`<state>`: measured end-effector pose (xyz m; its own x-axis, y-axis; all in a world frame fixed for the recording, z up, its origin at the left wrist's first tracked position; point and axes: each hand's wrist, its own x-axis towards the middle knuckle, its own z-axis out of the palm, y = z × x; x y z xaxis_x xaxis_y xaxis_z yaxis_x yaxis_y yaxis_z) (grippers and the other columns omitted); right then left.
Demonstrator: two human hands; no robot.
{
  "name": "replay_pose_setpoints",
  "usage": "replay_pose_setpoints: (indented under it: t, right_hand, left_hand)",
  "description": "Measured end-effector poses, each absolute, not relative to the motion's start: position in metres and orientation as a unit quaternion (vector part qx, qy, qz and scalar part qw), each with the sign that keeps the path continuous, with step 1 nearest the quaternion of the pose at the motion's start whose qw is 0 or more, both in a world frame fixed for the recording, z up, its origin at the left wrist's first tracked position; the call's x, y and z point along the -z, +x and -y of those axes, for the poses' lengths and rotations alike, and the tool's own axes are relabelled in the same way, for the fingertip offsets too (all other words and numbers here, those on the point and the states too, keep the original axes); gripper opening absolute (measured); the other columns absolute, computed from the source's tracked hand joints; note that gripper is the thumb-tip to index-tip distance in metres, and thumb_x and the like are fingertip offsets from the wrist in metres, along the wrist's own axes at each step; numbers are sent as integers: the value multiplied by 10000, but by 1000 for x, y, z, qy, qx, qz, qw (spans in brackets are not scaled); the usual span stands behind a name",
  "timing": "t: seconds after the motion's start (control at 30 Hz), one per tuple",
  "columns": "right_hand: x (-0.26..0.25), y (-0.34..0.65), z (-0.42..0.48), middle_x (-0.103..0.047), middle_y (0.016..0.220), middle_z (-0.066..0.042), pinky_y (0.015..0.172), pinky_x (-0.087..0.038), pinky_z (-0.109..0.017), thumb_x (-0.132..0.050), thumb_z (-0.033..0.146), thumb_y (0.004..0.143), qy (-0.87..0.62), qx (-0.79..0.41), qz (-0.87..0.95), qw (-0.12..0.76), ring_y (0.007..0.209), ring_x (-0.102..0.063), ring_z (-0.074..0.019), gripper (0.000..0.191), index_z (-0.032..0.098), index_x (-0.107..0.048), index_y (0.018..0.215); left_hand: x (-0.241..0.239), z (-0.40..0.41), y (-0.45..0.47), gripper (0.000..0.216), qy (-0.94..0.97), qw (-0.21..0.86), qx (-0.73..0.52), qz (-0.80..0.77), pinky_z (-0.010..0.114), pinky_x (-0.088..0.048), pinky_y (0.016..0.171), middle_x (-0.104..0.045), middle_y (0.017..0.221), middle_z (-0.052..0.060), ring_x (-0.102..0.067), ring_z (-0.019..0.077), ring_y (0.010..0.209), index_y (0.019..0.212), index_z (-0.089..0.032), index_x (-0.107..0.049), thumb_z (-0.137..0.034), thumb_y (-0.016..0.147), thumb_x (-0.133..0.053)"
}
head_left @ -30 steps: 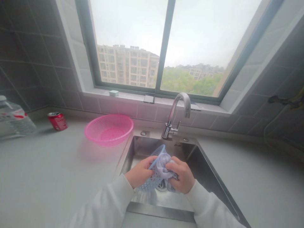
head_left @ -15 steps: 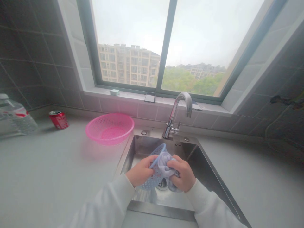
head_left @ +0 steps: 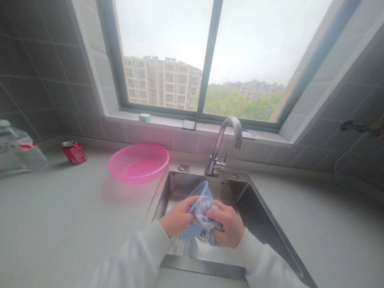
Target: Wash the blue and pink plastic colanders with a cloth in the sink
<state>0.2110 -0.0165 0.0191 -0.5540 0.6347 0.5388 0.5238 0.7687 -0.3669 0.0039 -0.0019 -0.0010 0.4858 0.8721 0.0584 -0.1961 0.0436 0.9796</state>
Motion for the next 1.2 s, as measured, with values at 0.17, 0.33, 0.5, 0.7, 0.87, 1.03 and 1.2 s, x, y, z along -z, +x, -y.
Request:
replay_pose_setpoints:
  t: [0.17, 0.33, 0.5, 0.7, 0.87, 1.03, 1.2]
  right_hand:
    - [-12, 243, -13, -594, 781, -34, 668, -465, -281, -541, 172, 711, -454, -78, 796, 393, 716, -604, -182, 195, 196, -690, 835]
    - [-9, 244, -15, -603, 788, -39, 663, -465, -285, -539, 168, 677, -469, -63, 788, 394, 714, -607, -185, 235, 192, -698, 849]
    - [-14, 217, 10, -552, 761, -21, 579, -395, -261, -533, 161, 655, -346, -83, 866, 350, 630, -535, -148, 206, 204, -676, 798]
    - [-11, 247, -15, -584, 772, -33, 654, -465, -287, -544, 174, 695, -455, -75, 793, 397, 699, -601, -183, 207, 195, -694, 835]
    - [-11, 255, -19, -584, 769, -33, 641, -463, -288, -556, 186, 706, -484, -57, 766, 419, 679, -595, -183, 193, 192, -692, 843]
    - [-17, 215, 16, -545, 765, -20, 557, -363, -255, -541, 153, 640, -324, -72, 877, 347, 609, -509, -142, 181, 215, -646, 774]
    - [-14, 229, 1, -556, 758, -28, 608, -426, -264, -530, 159, 681, -397, -77, 838, 366, 666, -569, -168, 187, 207, -665, 801]
  left_hand:
    - [0, 5, 4, 665, 548, 689, -373, -294, 407, -483, 965, -715, 1177, 110, -645, 285, 1105, 1278, -150, -640, -20, 627, -599]
    - [3, 4, 4, 675, 556, 684, -377, -284, 418, -482, 970, -711, 1182, 105, -640, 289, 1115, 1276, -155, -640, -18, 618, -579]
    - [5, 1, 4, 646, 573, 656, -390, -301, 416, -458, 991, -725, 1143, 100, -639, 281, 1096, 1241, -144, -663, -7, 616, -575]
    - [1, 5, 5, 628, 549, 694, -376, -277, 433, -478, 966, -705, 1179, 107, -631, 312, 1149, 1264, -170, -633, -46, 648, -637]
    - [3, 7, 5, 646, 536, 703, -377, -277, 427, -501, 934, -702, 1180, 119, -654, 300, 1110, 1291, -161, -591, -50, 656, -628]
    - [9, 2, 5, 593, 564, 651, -405, -306, 397, -487, 949, -699, 1208, 121, -637, 285, 1123, 1254, -148, -625, -44, 671, -640]
    - [4, 4, 5, 598, 549, 677, -391, -294, 389, -489, 937, -720, 1127, 102, -660, 261, 1060, 1237, -146, -618, -38, 649, -633]
